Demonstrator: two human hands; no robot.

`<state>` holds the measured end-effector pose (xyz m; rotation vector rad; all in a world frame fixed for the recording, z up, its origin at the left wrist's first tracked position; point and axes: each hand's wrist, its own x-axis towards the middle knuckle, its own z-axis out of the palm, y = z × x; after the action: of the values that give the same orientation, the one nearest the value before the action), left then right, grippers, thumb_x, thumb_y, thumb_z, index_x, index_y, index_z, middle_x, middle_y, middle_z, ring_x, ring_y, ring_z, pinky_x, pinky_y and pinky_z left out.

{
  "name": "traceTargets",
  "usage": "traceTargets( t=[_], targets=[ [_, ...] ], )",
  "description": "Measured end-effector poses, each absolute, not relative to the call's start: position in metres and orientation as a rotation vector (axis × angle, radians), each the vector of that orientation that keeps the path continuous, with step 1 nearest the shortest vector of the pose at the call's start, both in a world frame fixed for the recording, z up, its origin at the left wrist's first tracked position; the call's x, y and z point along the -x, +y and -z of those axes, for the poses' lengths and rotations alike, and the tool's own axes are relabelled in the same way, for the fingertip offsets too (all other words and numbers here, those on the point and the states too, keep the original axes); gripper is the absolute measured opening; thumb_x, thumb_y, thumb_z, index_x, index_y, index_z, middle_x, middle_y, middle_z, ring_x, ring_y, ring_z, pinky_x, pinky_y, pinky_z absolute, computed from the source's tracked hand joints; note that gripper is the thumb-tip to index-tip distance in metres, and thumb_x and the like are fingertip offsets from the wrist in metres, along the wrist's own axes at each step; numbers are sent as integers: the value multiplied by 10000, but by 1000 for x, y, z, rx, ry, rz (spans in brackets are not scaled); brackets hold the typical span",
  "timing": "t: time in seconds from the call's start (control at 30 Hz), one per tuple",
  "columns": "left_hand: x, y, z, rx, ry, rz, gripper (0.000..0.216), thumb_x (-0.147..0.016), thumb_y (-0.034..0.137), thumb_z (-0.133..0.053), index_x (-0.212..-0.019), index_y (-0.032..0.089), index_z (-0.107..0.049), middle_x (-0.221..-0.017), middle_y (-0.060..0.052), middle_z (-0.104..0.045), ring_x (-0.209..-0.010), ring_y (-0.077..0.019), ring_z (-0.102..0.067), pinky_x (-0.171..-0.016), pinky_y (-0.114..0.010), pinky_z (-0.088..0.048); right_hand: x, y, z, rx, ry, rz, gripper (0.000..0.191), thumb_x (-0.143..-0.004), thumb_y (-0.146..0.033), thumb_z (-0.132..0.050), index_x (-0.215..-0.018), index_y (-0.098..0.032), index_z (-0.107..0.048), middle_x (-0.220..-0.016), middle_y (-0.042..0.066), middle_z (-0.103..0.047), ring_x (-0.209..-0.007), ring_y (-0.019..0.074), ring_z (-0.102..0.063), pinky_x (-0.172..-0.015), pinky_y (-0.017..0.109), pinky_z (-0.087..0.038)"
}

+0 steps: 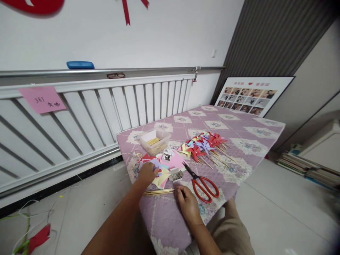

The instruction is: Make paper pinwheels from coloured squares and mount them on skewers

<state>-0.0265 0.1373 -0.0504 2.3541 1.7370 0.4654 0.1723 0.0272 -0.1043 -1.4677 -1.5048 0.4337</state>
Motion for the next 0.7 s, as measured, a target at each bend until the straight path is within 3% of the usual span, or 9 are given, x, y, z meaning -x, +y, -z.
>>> traceTargets(
  t=[0.37,0.7],
  targets=[
    [25,137,47,-2182,1836,-488,147,-827,203,-469,-727,177,-574,-806,-85,-650,-820,-197,-592,-725,-299,-385,-172,25,102,1471,-1503,-443,222,-883,-321,-477,-862,-190,-656,-874,94,-717,-824,237,-661,-762,330,-522],
    [36,145,37,-1891,1853,-681,178,-782,226,-468,-625,189,-543,-656,-12,-609,-642,-145,-531,-594,-263,-328,-172,26,105,1466,-1502,-449,240,-886,-337,-472,-864,-182,-655,-869,96,-714,-819,238,-659,-758,331,-517]
  ],
)
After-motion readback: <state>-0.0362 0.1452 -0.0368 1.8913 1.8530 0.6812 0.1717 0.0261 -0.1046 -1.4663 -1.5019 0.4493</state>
